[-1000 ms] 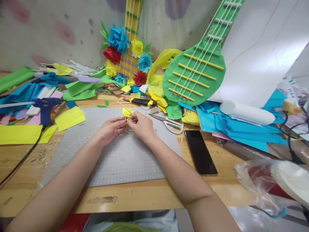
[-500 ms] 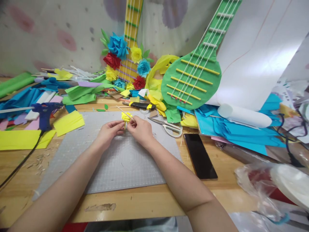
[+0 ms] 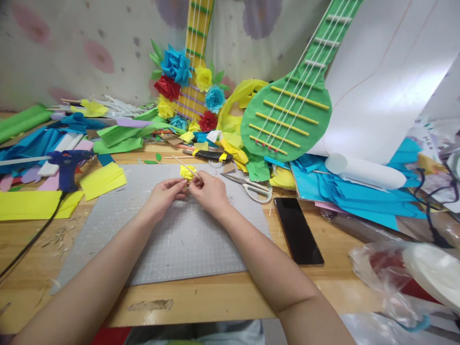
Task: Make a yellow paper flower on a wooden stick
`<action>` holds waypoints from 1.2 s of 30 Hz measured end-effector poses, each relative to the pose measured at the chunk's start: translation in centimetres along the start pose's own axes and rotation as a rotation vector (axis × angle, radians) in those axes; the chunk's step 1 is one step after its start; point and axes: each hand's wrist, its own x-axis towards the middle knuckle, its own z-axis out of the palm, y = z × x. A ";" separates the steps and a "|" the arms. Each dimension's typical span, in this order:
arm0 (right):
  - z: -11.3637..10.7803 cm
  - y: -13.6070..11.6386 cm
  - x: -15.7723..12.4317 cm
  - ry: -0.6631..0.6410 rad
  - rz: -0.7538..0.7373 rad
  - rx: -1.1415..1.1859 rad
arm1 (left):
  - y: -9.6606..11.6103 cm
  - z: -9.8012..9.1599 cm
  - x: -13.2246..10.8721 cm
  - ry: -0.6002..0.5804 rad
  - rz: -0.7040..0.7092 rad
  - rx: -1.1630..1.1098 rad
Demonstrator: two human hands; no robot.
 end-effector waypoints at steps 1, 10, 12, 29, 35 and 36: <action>0.0 0.0 0.0 -0.003 -0.004 0.005 | 0.0 0.0 0.0 -0.010 0.001 -0.006; 0.1 0.2 0.0 -0.005 -0.009 0.015 | -0.2 -0.1 0.1 0.049 0.065 0.003; 0.1 0.1 0.0 -0.008 -0.008 0.016 | 0.0 -0.2 0.0 0.060 0.065 0.002; 0.3 0.3 -0.1 0.040 0.025 0.033 | 0.4 -0.4 -0.1 0.035 -0.192 -0.465; 0.5 -0.2 -0.2 0.085 0.077 0.193 | -0.5 0.9 -0.3 0.273 0.197 -0.323; 0.6 -0.3 -0.2 0.066 0.073 0.237 | -0.6 1.0 -0.3 0.271 0.264 -0.284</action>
